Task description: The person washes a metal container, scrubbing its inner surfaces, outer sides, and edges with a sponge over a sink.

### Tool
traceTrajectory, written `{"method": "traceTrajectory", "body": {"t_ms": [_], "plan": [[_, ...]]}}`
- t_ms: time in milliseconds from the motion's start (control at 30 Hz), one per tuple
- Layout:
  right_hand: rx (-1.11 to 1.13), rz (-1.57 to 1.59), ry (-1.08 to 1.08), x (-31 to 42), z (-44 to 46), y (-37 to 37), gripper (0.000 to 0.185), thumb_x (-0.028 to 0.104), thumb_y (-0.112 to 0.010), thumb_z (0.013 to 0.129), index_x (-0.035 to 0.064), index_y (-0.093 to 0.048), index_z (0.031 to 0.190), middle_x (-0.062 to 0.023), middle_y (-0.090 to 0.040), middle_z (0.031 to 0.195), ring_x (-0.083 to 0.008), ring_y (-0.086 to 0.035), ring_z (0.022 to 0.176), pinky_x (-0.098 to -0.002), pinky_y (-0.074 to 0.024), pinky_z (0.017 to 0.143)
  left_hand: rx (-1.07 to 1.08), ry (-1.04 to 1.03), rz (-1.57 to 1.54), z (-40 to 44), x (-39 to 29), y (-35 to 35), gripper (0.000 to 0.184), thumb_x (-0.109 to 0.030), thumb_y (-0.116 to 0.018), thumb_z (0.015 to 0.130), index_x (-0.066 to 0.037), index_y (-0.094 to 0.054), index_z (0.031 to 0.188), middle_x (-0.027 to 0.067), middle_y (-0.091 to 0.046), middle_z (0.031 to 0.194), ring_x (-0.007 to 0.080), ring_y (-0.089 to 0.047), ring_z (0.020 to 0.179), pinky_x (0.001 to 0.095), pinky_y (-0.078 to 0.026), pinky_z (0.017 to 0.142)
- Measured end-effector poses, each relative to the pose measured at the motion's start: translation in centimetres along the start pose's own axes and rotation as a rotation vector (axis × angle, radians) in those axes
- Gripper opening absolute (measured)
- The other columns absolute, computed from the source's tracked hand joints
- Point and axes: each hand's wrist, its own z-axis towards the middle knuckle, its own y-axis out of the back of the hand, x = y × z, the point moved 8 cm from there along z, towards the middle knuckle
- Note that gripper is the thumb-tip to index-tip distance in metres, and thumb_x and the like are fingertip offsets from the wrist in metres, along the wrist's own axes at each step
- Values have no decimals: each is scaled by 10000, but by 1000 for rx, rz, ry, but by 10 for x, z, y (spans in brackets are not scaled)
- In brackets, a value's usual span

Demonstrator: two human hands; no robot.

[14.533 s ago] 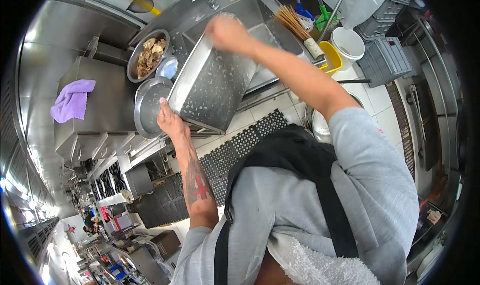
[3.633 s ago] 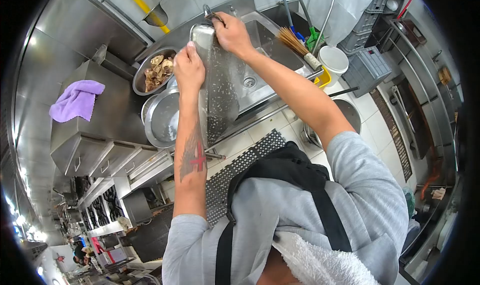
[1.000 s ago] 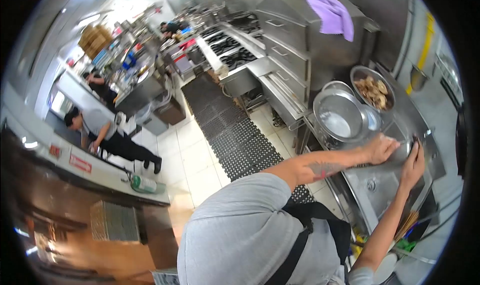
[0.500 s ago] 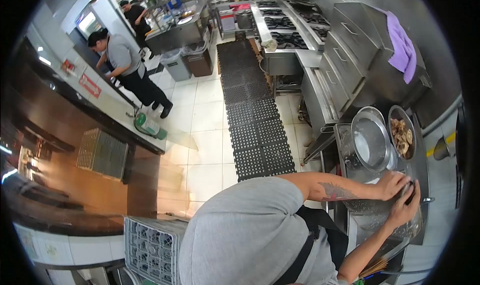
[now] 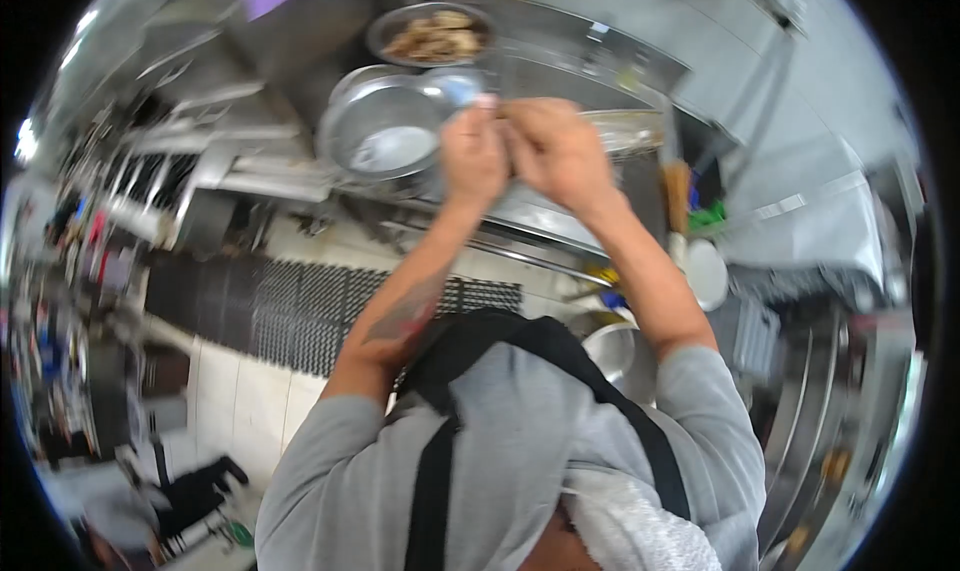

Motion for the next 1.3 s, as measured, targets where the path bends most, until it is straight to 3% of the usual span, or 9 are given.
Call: {"method": "traceTrajectory", "body": {"t_ms": [100, 300, 467, 633, 800, 867, 1067, 1167, 1300], "plan": [[-148, 43, -130, -38, -14, 3, 196, 35, -700, 866, 51, -718, 1061, -108, -744, 1038, -333, -711, 926, -404, -552, 840, -23, -47, 116, 6, 4, -2, 490, -255, -508, 1096, -4, -492, 676, 55, -408, 513, 146, -340, 520, 404, -318, 496], [-500, -109, -247, -35, -16, 49, 186, -22, -688, 905, 61, -720, 1068, -118, -741, 1018, -270, -717, 870, -345, -563, 749, -54, -10, 227, 37, -25, 13, 553, -311, -542, 1095, -91, -433, 600, -72, -376, 557, 57, -307, 563, 322, -242, 489], [-424, -138, -314, -34, -6, 67, 202, -20, -674, 893, 59, -713, 1075, -113, -731, 1062, -295, -714, 901, -367, -565, 773, -189, 198, -28, 57, -2, 47, 633, -403, -559, 1081, -48, -472, 564, -35, -352, 506, 89, -319, 524, 345, -280, 494], [-158, -220, -213, 12, 3, -5, 255, 2, -662, 817, 58, -700, 1062, -104, -703, 1084, -338, -672, 988, -425, -537, 867, -78, -69, 98, 32, -28, 51, 570, -336, -609, 1060, 34, -491, 643, -12, -371, 521, 86, -323, 541, 358, -282, 493], [-56, -104, 32, 23, 3, -19, 263, 19, -670, 824, 55, -713, 1081, -117, -699, 1090, -333, -676, 971, -424, -540, 842, -75, 44, 151, 35, -19, 66, 563, -308, -613, 1053, 29, -479, 623, 21, -344, 510, 88, -319, 528, 369, -268, 479], [-54, -244, -258, -22, 5, 5, 248, -9, -668, 857, 41, -727, 1092, -120, -699, 1120, -335, -682, 1020, -415, -553, 885, -48, 106, 174, 47, -24, 68, 603, -336, -616, 1052, 31, -465, 597, 20, -324, 509, 96, -307, 527, 370, -264, 479], [-199, -152, -172, 24, 26, -22, 250, -11, -670, 826, 59, -708, 1063, -115, -679, 1061, -341, -656, 987, -449, -516, 862, 67, 243, 86, 62, -5, 63, 613, -414, -667, 1020, 23, -507, 621, -11, -355, 551, 91, -321, 558, 320, -296, 497], [-107, -119, -140, 20, 27, -40, 344, -35, -650, 786, 72, -690, 1111, -95, -667, 1081, -323, -636, 1022, -431, -494, 876, 246, 47, 203, 36, -30, 79, 443, -338, -672, 1035, -3, -576, 761, -44, -449, 667, 52, -374, 643, 279, -310, 548], [-58, -119, -94, 33, 31, -54, 332, -19, -660, 791, 79, -693, 1107, -82, -660, 1066, -313, -632, 1025, -435, -478, 878, 37, 39, -31, 24, -1, 97, 429, -268, -625, 1066, -34, -560, 713, -91, -438, 659, 36, -341, 642, 271, -272, 540]]}}
